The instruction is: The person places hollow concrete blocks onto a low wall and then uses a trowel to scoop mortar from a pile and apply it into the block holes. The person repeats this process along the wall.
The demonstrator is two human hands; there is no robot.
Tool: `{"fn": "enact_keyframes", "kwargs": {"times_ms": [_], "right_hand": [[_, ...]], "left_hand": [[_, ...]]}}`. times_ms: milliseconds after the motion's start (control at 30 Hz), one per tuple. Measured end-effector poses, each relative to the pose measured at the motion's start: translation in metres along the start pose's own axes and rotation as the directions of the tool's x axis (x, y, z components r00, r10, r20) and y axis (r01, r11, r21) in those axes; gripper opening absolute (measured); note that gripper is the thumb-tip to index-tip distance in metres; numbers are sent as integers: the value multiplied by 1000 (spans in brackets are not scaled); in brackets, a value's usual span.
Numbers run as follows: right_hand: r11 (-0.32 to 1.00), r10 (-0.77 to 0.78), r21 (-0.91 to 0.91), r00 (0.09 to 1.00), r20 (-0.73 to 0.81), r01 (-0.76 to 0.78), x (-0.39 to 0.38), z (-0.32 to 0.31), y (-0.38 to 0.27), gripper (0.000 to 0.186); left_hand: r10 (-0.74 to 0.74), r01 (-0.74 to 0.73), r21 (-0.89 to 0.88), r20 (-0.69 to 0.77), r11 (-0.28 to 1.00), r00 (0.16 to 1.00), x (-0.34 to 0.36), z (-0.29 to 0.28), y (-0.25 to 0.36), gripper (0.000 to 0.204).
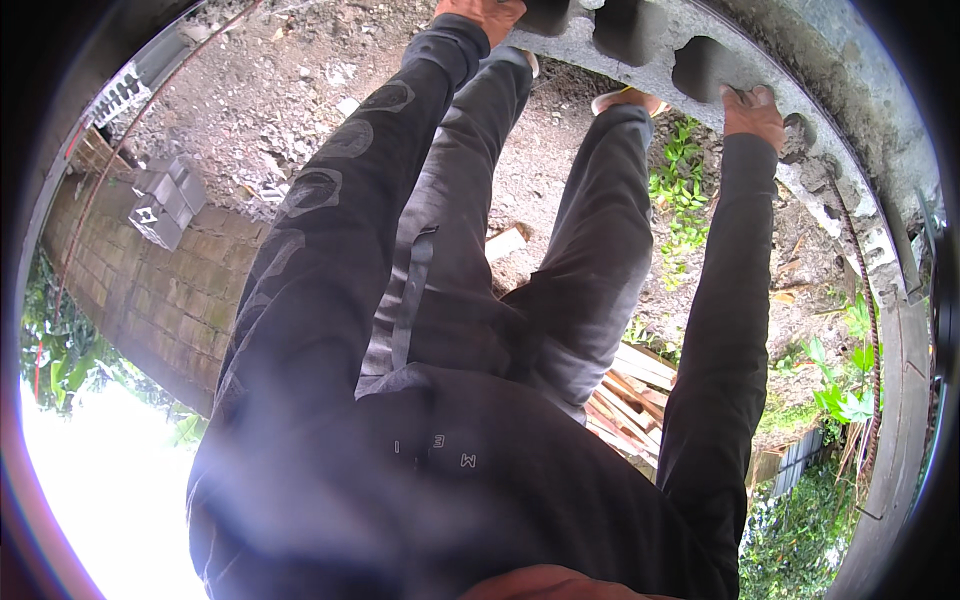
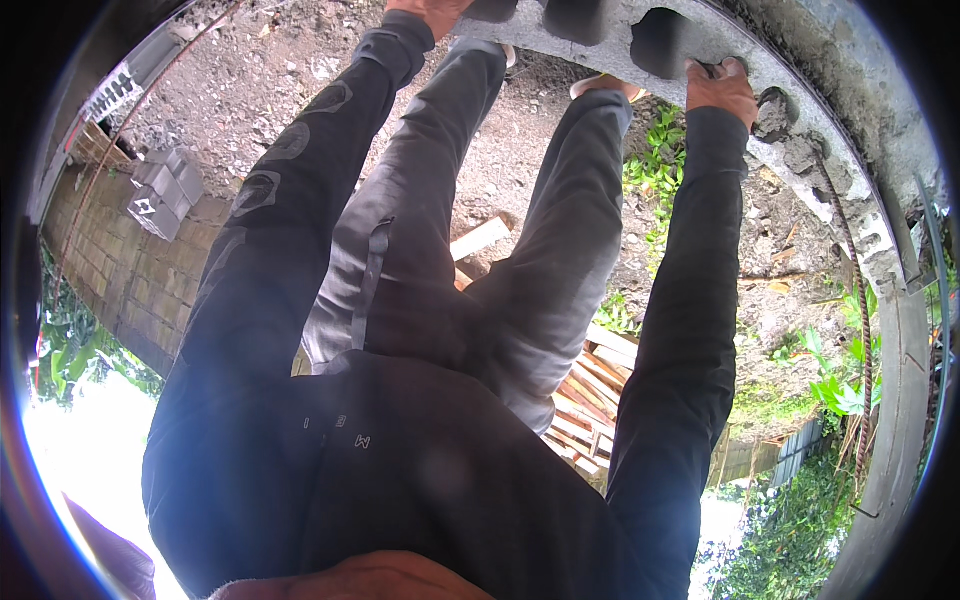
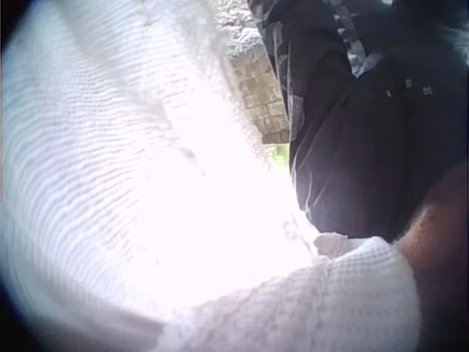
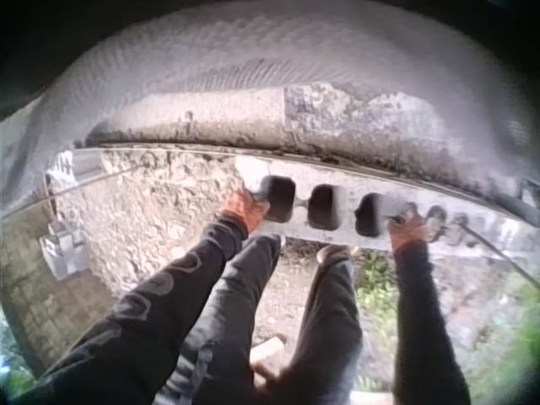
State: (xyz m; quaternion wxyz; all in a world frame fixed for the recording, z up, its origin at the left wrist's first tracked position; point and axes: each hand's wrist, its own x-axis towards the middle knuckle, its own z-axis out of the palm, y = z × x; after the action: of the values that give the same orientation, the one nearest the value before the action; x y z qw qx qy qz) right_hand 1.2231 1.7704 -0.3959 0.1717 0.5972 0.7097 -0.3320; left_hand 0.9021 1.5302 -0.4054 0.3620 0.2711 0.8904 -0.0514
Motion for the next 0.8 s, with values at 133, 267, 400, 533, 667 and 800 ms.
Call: {"fn": "enact_keyframes", "kwargs": {"times_ms": [133, 267, 400, 533, 667, 800], "right_hand": [[1000, -16, -23, 999, -48, 15, -1, 2, 0, 66], [1000, -15, -26, 999, -38, 14, 4, 8, 10, 67], [1000, -21, 16, 999, -35, 21, 8, 13, 18, 68], [996, -49, 78, 999, -17, 50, 4, 10, 13, 69], [990, -63, 126, 998, -26, 66, 0, 6, 9, 68], [997, -67, -45, 997, -40, 65, 2, 8, 13, 68]], "left_hand": [[9, -9, -8, 4, 1000, 1000, -2, 0, 1, 75], [22, -23, -13, -82, 1000, 996, -3, 6, -1, 79], [15, -15, 7, -14, 1000, 1000, -3, 2, 0, 81], [-5, 5, -19, -48, 1000, 999, -6, 3, 3, 78], [37, -37, 12, -44, 999, 998, 3, 25, -5, 74], [421, -406, 344, 33, 847, 906, 18, 40, -20, 47]]}}
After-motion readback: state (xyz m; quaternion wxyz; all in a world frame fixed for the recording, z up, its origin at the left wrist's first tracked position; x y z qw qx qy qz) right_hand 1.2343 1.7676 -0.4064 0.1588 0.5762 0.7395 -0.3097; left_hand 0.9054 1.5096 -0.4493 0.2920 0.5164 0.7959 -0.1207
